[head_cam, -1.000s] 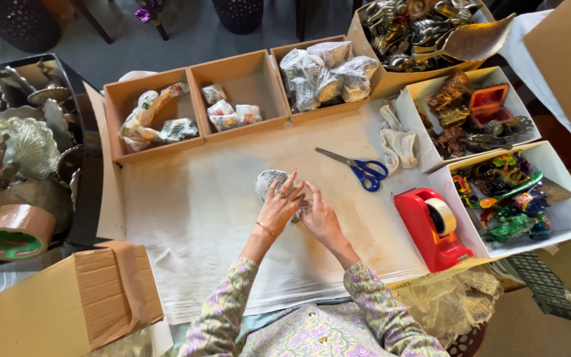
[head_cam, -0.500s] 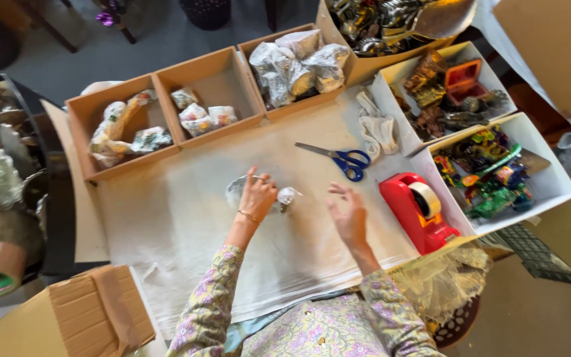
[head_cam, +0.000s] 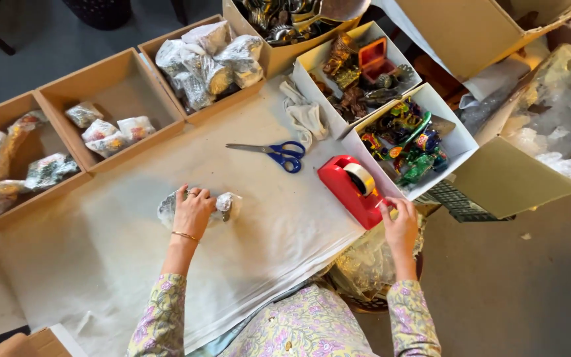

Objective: The recorder is wrapping small ornaments and figurines in protective materials like bubble wrap and placing them in boxes.

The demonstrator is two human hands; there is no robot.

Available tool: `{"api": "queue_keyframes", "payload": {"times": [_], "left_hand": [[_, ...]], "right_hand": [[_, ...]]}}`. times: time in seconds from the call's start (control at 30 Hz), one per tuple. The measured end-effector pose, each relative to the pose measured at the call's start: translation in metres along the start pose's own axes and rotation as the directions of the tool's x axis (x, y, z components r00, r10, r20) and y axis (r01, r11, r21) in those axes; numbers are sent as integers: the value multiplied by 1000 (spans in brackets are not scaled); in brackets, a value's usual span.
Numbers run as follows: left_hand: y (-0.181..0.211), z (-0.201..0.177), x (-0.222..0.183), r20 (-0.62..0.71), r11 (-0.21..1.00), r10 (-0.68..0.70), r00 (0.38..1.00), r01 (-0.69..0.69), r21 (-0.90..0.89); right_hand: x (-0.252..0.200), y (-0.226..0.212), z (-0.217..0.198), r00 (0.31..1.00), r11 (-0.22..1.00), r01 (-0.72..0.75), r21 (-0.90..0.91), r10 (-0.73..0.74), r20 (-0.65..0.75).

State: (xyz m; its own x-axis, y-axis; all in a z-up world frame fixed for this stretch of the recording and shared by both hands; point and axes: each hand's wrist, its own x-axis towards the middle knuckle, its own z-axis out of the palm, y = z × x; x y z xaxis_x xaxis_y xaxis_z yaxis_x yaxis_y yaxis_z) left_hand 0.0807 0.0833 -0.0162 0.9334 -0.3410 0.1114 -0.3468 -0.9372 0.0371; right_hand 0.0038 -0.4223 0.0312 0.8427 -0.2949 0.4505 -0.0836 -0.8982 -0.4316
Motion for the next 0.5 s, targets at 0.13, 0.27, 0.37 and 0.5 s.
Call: {"api": "queue_keyframes", "payload": {"times": [0.13, 0.27, 0.37, 0.5], "left_hand": [[-1, 1, 0, -13, 1000, -2, 1000, 2, -28], [-1, 5, 0, -13, 1000, -4, 1000, 3, -24], [-2, 8, 0, -33, 999, -4, 999, 2, -53], [0, 6, 0, -12, 999, -20, 1000, 20, -30]], "right_hand": [[11, 8, -3, 986, 999, -39, -11, 40, 162], [30, 30, -2, 959, 996, -23, -87, 47, 280], [39, 47, 7, 926, 991, -89, -101, 120, 358], [48, 51, 10, 878, 980, -125, -157, 182, 442]]}}
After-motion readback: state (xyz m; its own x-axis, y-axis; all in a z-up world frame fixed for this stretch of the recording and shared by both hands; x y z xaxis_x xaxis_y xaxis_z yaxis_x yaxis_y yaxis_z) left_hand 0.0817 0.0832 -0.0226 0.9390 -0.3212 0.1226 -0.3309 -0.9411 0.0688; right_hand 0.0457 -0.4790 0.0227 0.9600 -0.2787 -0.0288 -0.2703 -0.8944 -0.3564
